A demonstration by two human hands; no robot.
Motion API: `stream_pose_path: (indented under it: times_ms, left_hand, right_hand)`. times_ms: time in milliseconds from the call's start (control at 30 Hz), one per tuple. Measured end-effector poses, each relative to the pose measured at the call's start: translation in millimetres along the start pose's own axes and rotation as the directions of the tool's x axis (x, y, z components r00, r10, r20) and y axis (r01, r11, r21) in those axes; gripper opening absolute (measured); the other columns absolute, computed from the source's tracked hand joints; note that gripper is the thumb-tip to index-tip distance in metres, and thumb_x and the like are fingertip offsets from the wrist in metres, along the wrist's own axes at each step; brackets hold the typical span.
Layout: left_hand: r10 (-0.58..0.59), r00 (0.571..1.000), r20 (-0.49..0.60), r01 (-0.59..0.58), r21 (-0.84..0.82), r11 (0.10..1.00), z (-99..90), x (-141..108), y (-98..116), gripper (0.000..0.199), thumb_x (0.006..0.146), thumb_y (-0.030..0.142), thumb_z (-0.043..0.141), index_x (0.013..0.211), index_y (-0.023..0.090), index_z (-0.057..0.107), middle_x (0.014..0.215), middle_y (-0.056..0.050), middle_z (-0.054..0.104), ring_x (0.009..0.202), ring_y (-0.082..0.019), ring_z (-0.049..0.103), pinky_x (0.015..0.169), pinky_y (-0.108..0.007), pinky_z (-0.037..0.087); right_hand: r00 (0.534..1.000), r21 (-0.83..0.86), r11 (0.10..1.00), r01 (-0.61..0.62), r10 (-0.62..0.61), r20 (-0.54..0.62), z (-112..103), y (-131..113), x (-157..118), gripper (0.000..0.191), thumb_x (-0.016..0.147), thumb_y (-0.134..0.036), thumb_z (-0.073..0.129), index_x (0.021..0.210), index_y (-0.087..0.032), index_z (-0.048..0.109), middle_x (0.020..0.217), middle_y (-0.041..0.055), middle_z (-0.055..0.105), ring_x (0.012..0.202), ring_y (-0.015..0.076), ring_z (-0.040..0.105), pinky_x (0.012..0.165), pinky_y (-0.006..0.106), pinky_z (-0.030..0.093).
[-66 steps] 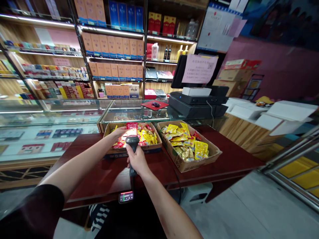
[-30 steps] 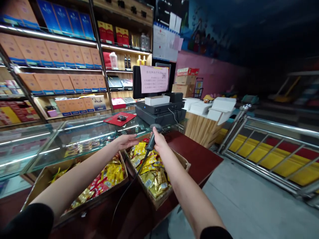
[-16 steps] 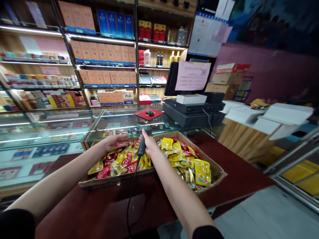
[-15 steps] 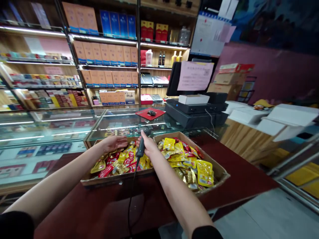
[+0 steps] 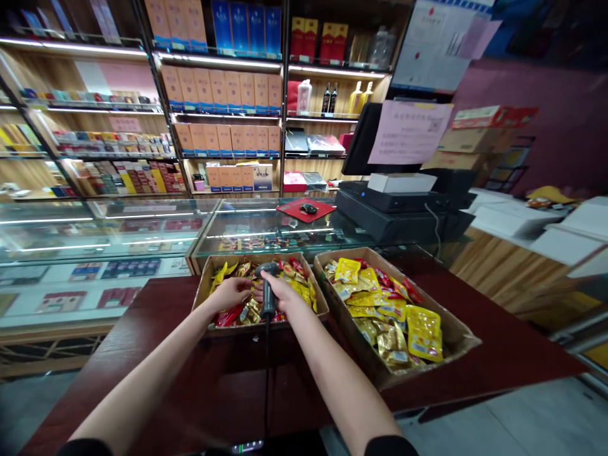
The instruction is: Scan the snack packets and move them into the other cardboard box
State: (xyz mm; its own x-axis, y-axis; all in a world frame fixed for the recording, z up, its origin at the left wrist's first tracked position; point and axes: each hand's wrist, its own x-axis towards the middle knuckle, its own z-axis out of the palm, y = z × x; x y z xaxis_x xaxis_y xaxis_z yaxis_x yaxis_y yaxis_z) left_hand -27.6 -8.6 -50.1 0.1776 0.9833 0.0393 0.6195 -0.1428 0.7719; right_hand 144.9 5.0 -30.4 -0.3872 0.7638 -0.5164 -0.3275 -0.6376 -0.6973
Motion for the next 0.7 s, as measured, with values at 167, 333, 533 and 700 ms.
stream_pose_path:
  times_ms: [167, 333, 533, 700]
  left_hand:
    - [0.161, 0.979, 0.125, -0.200, 0.430, 0.881, 0.4, -13.7, -2.5, 0.036, 0.062, 0.025, 0.068, 0.097, 0.017, 0.070, 0.105, -0.013, 0.061, 0.099, -0.027, 0.056, 0.090, -0.033, 0.041]
    - [0.203, 0.968, 0.148, -0.251, 0.496, 0.831, -0.6, -18.7, 5.2, 0.033, 0.060, 0.026, 0.068, 0.091, 0.016, 0.065, 0.098, -0.013, 0.061, 0.096, -0.029, 0.054, 0.083, -0.035, 0.041]
    - [0.124, 0.955, 0.270, -0.193, 0.245, 0.950, -5.1, -23.9, 12.6, 0.041, 0.066, 0.043, 0.068, 0.100, 0.020, 0.066, 0.078, -0.001, 0.065, 0.072, -0.018, 0.058, 0.062, -0.024, 0.040]
    - [0.103, 0.924, 0.368, -0.182, 0.188, 0.965, -5.0, -23.5, 14.9, 0.034, 0.057, 0.044, 0.077, 0.083, 0.022, 0.074, 0.073, -0.001, 0.068, 0.077, -0.018, 0.060, 0.068, -0.022, 0.039]
  right_hand:
    - [0.996, -0.082, 0.995, 0.049, -0.054, -0.065, -2.9, 5.9, -2.8, 0.025, 0.088, -0.033, 0.056, 0.073, -0.013, 0.051, 0.061, 0.0029, 0.063, 0.050, 0.0116, 0.062, 0.054, 0.027, 0.056]
    - [0.992, -0.124, 0.989, 0.077, -0.088, -0.087, -3.8, 8.9, -5.6, 0.025, 0.088, -0.034, 0.056, 0.075, -0.012, 0.053, 0.064, 0.0044, 0.065, 0.050, 0.0116, 0.063, 0.052, 0.026, 0.056]
    - [0.989, -0.124, 0.987, 0.097, -0.110, -0.098, -6.3, 10.4, -7.7, 0.024, 0.087, -0.034, 0.057, 0.077, -0.012, 0.054, 0.068, 0.0064, 0.067, 0.051, 0.0130, 0.064, 0.050, 0.025, 0.055]
    - [0.993, -0.073, 0.992, 0.102, -0.105, -0.048, -7.5, 13.8, -6.1, 0.025, 0.087, -0.034, 0.057, 0.073, -0.014, 0.052, 0.066, 0.0058, 0.066, 0.055, 0.0139, 0.066, 0.048, 0.023, 0.054]
